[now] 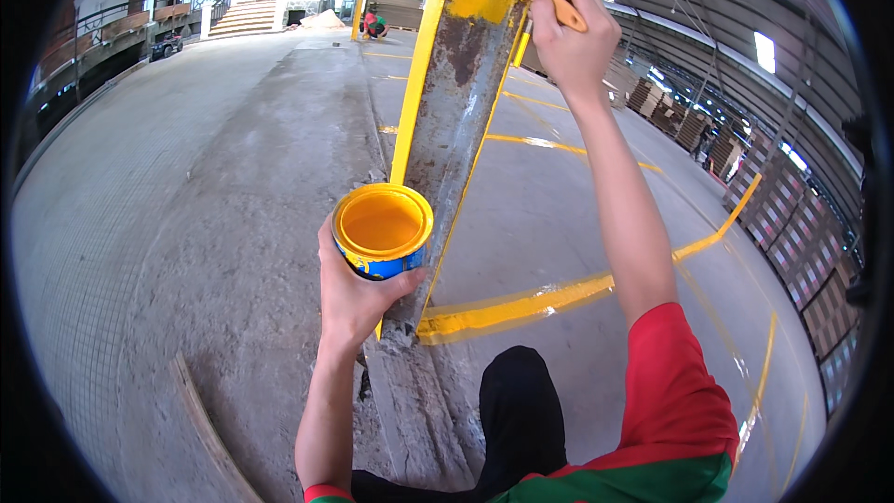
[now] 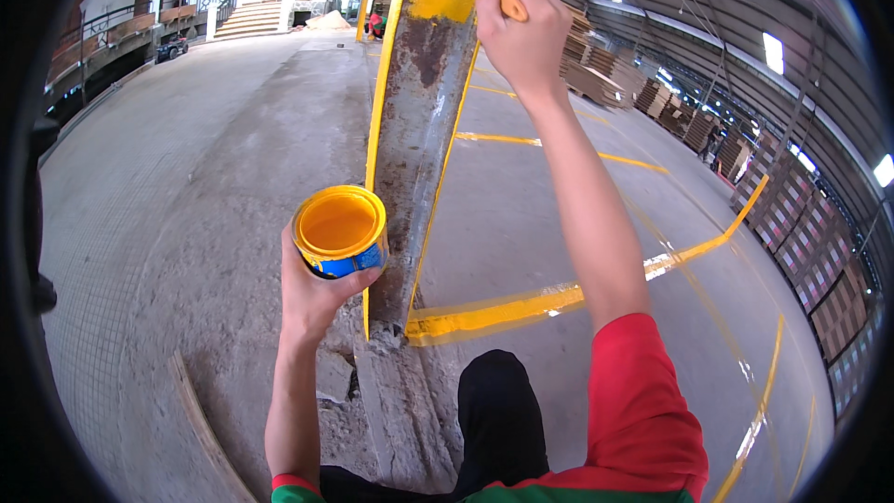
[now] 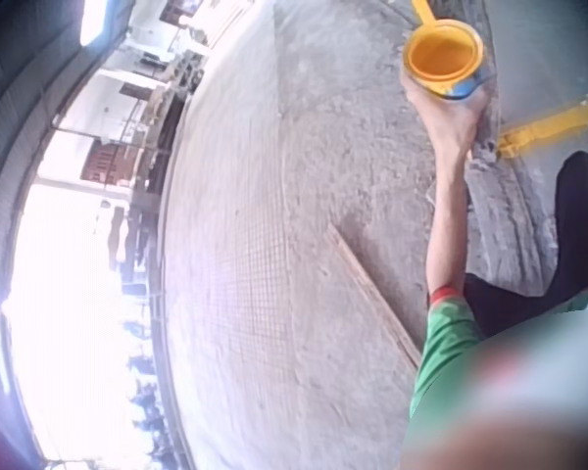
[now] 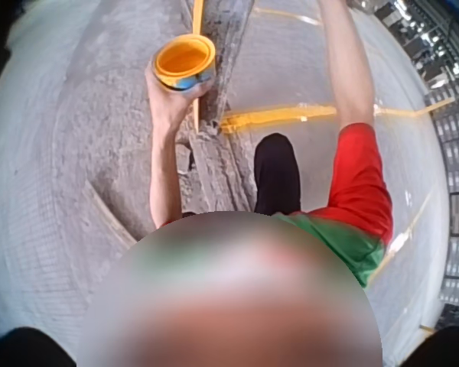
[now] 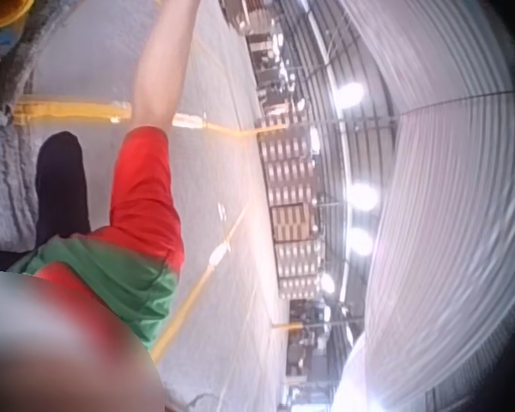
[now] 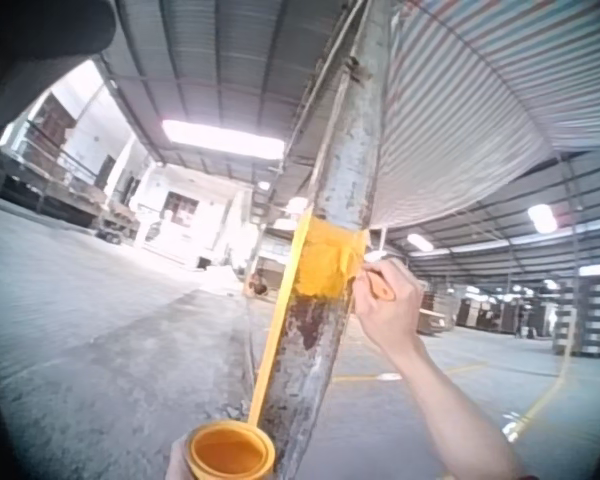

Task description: The person paints a metal beam yellow using a paintbrush and a small paint can. They repeatedly dip the brush into the can and apply paint along the beam's edges and surfaces, moving along the beam as they work.

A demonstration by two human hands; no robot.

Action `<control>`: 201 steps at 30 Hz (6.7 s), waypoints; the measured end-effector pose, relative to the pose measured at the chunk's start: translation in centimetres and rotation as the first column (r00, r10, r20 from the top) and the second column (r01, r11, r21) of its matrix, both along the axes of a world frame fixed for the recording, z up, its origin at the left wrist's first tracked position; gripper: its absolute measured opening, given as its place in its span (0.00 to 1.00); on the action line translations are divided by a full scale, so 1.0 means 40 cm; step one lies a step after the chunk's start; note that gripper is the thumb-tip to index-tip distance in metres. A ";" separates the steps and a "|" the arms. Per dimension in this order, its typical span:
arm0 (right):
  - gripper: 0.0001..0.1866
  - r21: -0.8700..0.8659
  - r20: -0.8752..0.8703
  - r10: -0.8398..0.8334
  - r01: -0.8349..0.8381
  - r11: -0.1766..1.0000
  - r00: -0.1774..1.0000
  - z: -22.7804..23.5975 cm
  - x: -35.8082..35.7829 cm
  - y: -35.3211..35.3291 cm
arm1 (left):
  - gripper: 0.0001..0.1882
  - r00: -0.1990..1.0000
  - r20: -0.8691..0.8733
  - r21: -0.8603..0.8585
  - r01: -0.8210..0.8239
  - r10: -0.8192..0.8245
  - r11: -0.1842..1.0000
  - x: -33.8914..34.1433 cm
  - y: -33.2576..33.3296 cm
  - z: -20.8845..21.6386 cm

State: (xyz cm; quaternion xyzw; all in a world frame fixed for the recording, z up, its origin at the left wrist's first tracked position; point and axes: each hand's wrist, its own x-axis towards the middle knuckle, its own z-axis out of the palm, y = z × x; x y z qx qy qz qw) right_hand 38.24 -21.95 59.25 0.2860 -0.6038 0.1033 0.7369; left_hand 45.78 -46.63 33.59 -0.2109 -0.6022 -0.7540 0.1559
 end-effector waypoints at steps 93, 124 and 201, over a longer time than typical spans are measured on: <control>0.10 -0.016 0.668 -0.119 0.174 0.985 0.734 -0.474 0.017 -0.051 | 0.56 0.987 -0.025 0.034 -0.157 0.158 0.987 -0.010 -0.068 0.010; 0.09 0.037 0.802 -0.155 0.211 0.977 0.576 -0.676 -0.009 -0.041 | 0.55 0.983 -0.021 -0.012 -0.185 0.184 0.983 -0.009 -0.063 0.010; 0.10 0.213 -0.043 -0.418 0.417 0.884 0.908 -0.029 -0.017 -0.038 | 0.55 0.984 -0.009 0.010 -0.179 0.179 0.984 -0.053 -0.057 -0.009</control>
